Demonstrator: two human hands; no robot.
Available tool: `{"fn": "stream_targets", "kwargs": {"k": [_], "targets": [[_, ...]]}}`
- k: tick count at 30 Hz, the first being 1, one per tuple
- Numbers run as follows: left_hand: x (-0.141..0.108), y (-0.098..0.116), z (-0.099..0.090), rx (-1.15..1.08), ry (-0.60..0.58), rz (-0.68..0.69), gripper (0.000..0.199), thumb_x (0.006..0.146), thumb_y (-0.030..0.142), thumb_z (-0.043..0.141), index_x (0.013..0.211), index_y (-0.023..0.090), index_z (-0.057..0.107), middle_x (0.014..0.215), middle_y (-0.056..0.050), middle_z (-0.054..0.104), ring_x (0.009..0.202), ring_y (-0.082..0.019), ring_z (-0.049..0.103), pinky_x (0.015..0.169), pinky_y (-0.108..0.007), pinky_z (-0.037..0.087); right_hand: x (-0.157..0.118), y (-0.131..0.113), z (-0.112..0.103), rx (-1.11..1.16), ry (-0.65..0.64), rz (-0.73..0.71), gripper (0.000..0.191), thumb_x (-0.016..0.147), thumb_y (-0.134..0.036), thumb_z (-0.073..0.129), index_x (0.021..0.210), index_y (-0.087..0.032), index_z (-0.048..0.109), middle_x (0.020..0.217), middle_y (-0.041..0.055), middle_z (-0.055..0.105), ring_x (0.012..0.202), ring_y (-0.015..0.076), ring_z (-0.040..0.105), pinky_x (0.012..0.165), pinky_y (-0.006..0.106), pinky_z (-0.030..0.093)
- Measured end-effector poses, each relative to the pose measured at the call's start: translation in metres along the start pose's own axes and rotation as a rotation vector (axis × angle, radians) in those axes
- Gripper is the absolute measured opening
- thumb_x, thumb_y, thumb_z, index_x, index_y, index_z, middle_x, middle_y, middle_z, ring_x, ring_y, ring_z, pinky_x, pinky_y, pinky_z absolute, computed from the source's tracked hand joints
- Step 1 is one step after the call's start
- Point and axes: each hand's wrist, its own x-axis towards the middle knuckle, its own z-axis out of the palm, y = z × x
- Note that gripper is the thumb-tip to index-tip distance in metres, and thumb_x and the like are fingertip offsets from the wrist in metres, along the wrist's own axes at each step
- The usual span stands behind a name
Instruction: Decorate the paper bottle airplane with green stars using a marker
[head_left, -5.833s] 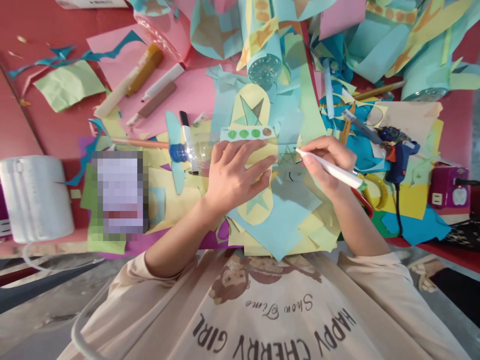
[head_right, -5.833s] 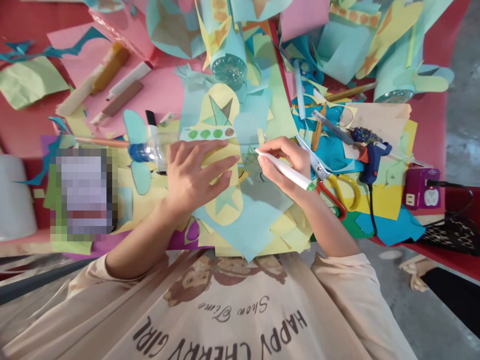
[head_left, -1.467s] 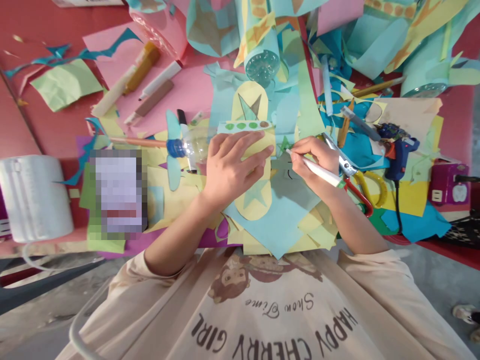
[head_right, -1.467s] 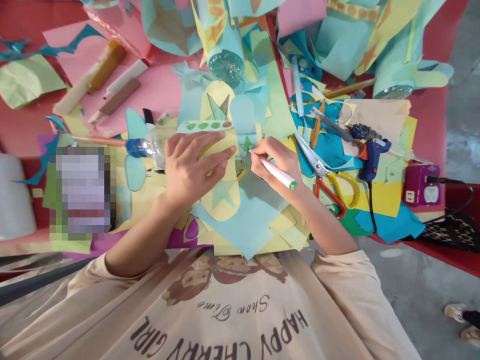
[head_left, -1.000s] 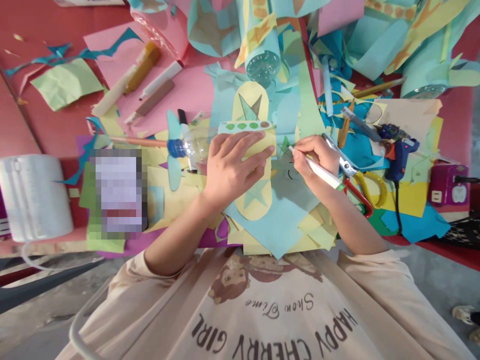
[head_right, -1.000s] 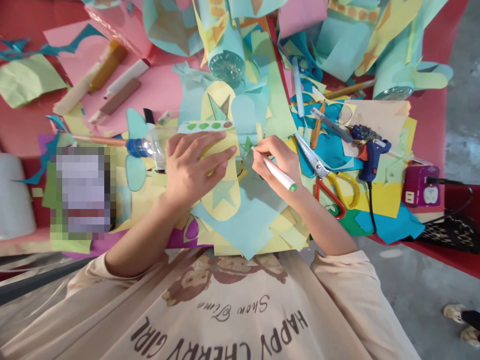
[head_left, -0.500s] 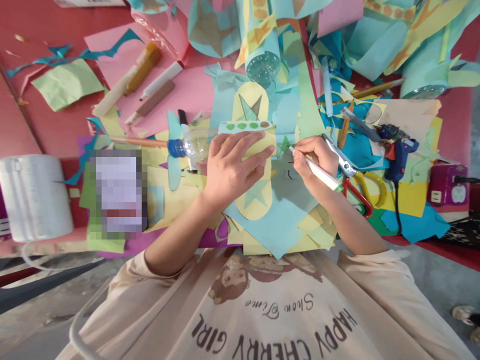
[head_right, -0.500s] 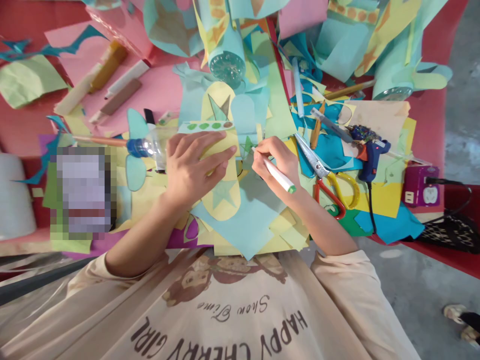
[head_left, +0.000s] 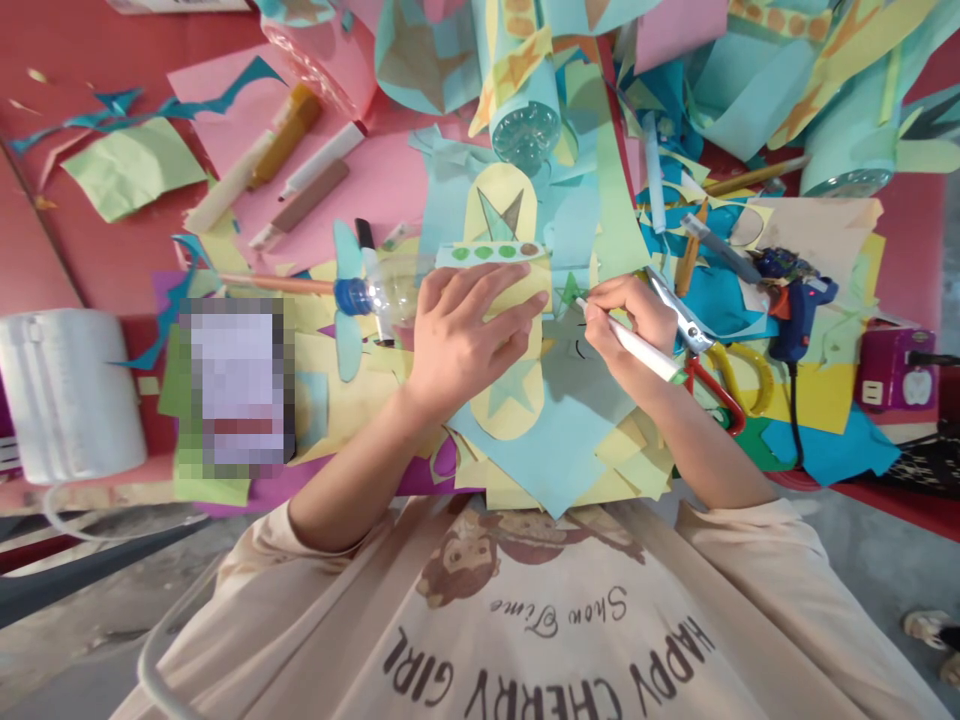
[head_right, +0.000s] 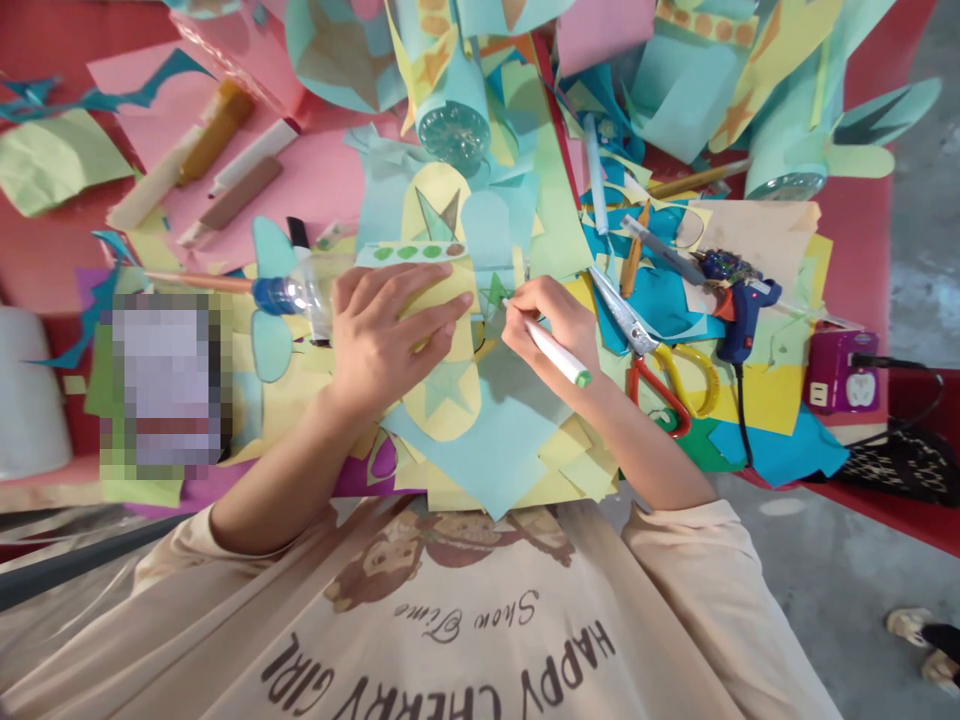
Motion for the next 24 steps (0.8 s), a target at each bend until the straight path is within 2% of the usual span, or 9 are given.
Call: {"fn": "stream_targets", "kwargs": {"k": [4,10,16,20,24], "targets": [[-0.0002,-0.0002,0.0002,0.021,0.008,0.007,0.032,0.084,0.015,0.052,0.108,0.034,0.06,0.119,0.001,0.065,0.107,-0.02,0.062,0.083,-0.038,0.044,0.0016,-0.0022,-0.0015,-0.027,-0.01,-0.005,0.012,0.08,-0.015,0.056,0.073,-0.022,0.05,0.073,-0.0017,0.061,0.064,0.01,0.058,0.058,0.025,0.048],[0.0009,0.0,0.0011,0.04,0.082,0.064,0.028,0.083,0.015,0.054,0.105,0.03,0.061,0.114,-0.002,0.067,0.104,-0.019,0.063,0.081,-0.035,0.043,0.0006,-0.0012,-0.0017,-0.067,-0.005,-0.019,0.011,0.081,-0.017,0.054,0.073,-0.022,0.05,0.072,-0.0021,0.061,0.063,0.0093,0.058,0.059,0.024,0.048],[-0.0012,-0.0012,0.0031,-0.011,0.047,0.015,0.034,0.083,0.014,0.053,0.11,0.034,0.059,0.12,0.001,0.064,0.108,-0.02,0.061,0.087,-0.036,0.041,0.0004,-0.0022,-0.0021,-0.119,0.01,-0.014,0.011,0.081,-0.016,0.054,0.072,-0.022,0.05,0.071,-0.002,0.061,0.062,0.009,0.057,0.058,0.024,0.048],[-0.0006,-0.0007,0.0025,0.009,0.068,0.042,0.032,0.083,0.013,0.054,0.108,0.031,0.06,0.116,-0.001,0.066,0.105,-0.019,0.062,0.085,-0.035,0.042,0.0008,-0.0028,-0.0022,-0.078,-0.02,-0.03,0.012,0.08,-0.015,0.054,0.072,-0.022,0.05,0.07,-0.0019,0.061,0.062,0.0087,0.058,0.058,0.023,0.048],[0.0007,0.0,0.0017,0.039,0.093,0.062,0.029,0.082,0.013,0.055,0.105,0.029,0.061,0.112,-0.002,0.067,0.102,-0.019,0.064,0.082,-0.035,0.043,0.0017,-0.0033,-0.0031,-0.11,0.011,-0.032,0.012,0.079,-0.013,0.055,0.072,-0.022,0.05,0.07,-0.0017,0.061,0.061,0.0086,0.057,0.058,0.023,0.048]]}}
